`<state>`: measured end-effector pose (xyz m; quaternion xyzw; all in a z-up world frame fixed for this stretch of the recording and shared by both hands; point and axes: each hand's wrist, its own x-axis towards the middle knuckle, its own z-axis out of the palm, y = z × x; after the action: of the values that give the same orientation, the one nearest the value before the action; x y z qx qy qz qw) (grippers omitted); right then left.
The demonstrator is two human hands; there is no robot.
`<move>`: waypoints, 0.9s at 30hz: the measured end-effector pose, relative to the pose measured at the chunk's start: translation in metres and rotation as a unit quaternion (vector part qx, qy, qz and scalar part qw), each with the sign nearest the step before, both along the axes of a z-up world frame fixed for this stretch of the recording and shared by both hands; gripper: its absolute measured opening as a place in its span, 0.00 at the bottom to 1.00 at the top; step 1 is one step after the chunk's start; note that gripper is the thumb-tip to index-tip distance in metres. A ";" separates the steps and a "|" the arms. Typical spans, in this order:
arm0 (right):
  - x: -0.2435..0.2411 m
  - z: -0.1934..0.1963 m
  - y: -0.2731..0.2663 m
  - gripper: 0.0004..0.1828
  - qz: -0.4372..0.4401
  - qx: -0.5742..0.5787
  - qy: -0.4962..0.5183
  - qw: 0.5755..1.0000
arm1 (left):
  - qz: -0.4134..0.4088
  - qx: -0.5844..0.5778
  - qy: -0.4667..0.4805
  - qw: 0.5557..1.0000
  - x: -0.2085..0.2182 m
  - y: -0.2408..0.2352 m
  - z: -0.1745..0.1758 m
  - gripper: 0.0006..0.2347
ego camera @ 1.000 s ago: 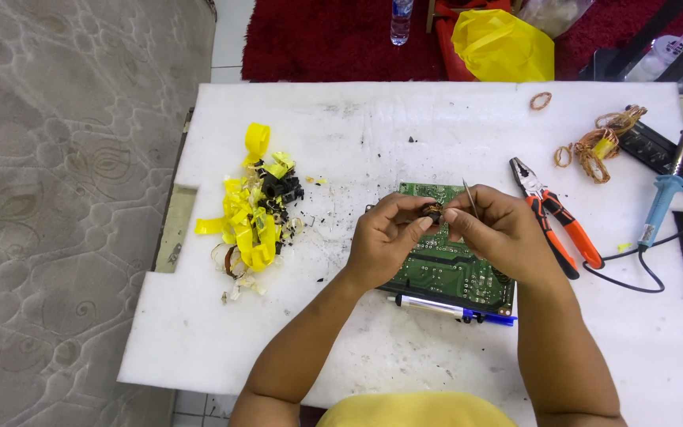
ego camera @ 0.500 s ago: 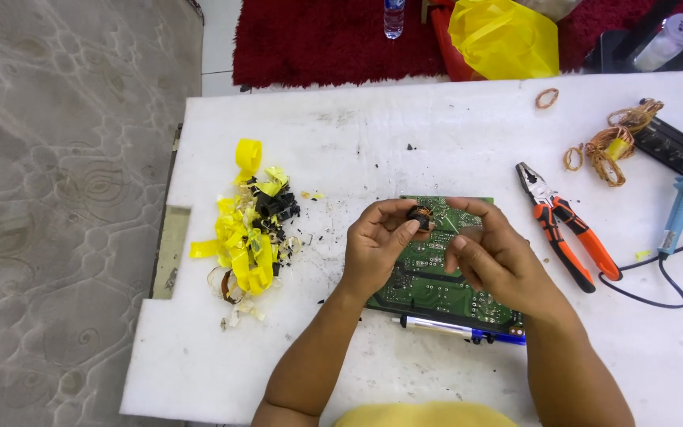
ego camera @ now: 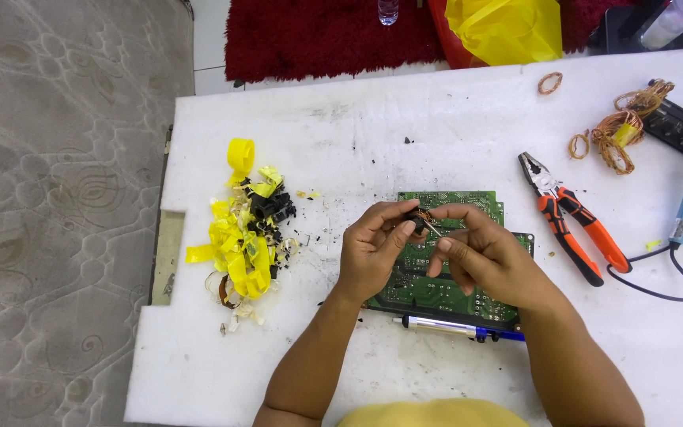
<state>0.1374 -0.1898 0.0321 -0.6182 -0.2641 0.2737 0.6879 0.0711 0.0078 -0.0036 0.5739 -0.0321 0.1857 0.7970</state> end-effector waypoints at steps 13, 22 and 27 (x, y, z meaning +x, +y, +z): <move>-0.007 0.009 0.007 0.27 0.012 0.037 0.055 0.998 | 0.034 0.039 -0.012 0.999 0.001 -0.001 0.010 0.12; -0.005 -0.004 0.009 0.27 -0.002 0.007 0.043 0.999 | 0.029 0.050 -0.004 0.998 0.002 -0.001 0.008 0.12; -0.001 -0.006 0.007 0.24 0.007 0.017 0.058 0.998 | 0.010 0.045 0.001 0.999 0.002 0.002 0.006 0.12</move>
<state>0.1363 -0.1825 0.0258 -0.5874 -0.2328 0.3099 0.7105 0.0731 0.0095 0.0027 0.6097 -0.0341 0.1916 0.7683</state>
